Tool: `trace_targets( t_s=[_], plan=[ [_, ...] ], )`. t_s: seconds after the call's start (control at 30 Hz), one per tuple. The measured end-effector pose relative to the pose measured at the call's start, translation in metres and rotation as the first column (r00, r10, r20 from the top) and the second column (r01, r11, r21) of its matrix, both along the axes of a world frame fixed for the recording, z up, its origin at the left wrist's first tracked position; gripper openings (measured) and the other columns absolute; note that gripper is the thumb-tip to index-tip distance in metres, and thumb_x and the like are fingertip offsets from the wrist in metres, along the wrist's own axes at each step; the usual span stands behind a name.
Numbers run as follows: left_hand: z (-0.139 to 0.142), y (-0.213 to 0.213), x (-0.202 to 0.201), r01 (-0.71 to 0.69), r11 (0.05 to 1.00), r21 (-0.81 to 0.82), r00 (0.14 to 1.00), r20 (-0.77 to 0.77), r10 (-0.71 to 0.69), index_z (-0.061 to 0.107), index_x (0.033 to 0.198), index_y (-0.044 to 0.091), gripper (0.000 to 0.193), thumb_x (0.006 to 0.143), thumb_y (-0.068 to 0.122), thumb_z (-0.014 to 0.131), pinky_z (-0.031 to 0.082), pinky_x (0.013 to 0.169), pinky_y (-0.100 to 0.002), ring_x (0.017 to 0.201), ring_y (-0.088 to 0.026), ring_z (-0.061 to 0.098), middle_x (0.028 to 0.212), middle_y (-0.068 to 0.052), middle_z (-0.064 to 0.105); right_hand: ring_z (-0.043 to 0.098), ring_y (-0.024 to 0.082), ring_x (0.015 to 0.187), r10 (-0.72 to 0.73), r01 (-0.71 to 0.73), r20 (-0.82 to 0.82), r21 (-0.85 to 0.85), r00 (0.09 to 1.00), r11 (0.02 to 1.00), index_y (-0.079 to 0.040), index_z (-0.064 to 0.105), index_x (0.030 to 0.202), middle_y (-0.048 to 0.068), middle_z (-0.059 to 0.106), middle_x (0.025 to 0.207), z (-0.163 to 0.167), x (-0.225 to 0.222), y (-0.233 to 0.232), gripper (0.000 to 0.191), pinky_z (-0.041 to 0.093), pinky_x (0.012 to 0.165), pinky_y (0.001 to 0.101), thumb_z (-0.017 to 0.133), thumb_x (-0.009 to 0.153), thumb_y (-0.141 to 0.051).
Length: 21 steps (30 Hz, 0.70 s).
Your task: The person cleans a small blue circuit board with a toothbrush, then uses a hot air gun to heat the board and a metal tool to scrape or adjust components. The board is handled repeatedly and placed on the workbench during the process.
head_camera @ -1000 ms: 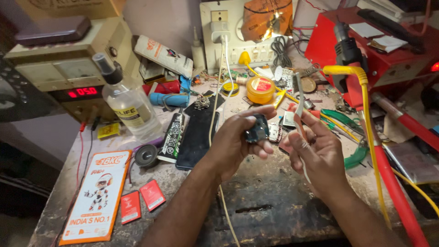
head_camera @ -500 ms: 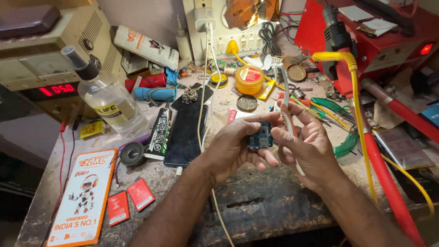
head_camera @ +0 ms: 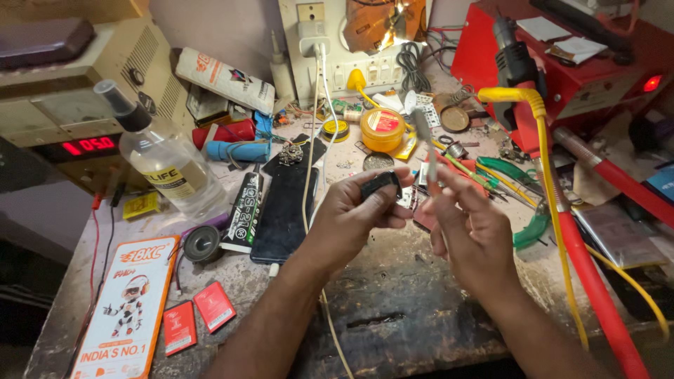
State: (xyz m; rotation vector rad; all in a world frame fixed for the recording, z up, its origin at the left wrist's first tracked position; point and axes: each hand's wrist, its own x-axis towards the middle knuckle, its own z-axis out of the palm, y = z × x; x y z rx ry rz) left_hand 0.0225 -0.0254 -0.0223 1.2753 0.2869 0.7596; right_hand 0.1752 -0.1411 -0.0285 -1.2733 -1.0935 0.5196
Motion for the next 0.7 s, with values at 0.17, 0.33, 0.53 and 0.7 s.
trace_targets(
  t_s=[0.17,0.33,0.53,0.7],
  plan=[
    [0.002,-0.001,0.0,-0.25,0.941,0.228,0.957,-0.088,0.276,0.07,0.129,0.0,0.032,0.101,0.011,0.061,0.057,0.071,-0.023,0.08,-0.008,0.069,0.103,-0.004,0.077,0.059,0.002,0.057,-0.001,-0.004,0.251,0.019,0.968,1.0,-0.007,0.058,0.144,0.001,0.072,0.083,0.0,-0.008,-0.01,0.046,0.049,0.048,0.02,0.063,0.098,-0.012],
    [0.008,-0.003,-0.005,-0.354,0.787,0.506,0.85,-0.176,0.496,0.073,0.124,0.005,0.028,0.099,0.011,0.061,0.055,0.064,-0.025,0.072,-0.007,0.07,0.082,-0.007,0.077,0.065,0.005,0.074,-0.065,-0.03,0.475,0.191,0.878,0.981,-0.006,0.063,0.14,0.004,0.076,0.098,0.004,-0.01,-0.013,0.037,0.055,0.064,0.0206,0.062,0.103,-0.01],
    [0.014,-0.006,-0.01,-0.43,0.653,0.624,0.782,-0.104,0.614,0.072,0.12,0.002,0.026,0.096,0.007,0.062,0.055,0.062,-0.028,0.069,-0.01,0.072,0.081,-0.011,0.077,0.056,0.009,0.06,-0.091,0.075,0.618,0.053,0.781,0.996,-0.011,0.069,0.139,0.012,0.064,0.072,0.003,-0.012,-0.011,0.041,0.048,0.053,0.0286,0.068,0.099,-0.007],
    [0.019,-0.012,-0.01,-0.427,0.672,0.605,0.785,-0.121,0.607,0.072,0.126,0.006,0.033,0.096,0.007,0.058,0.054,0.061,-0.028,0.066,-0.011,0.071,0.078,-0.012,0.077,0.053,0.008,0.055,-0.094,0.075,0.691,0.059,0.717,0.995,-0.011,0.068,0.139,0.011,0.061,0.063,0.002,-0.016,-0.008,0.043,0.046,0.051,0.0318,0.068,0.096,-0.007]
  ],
)
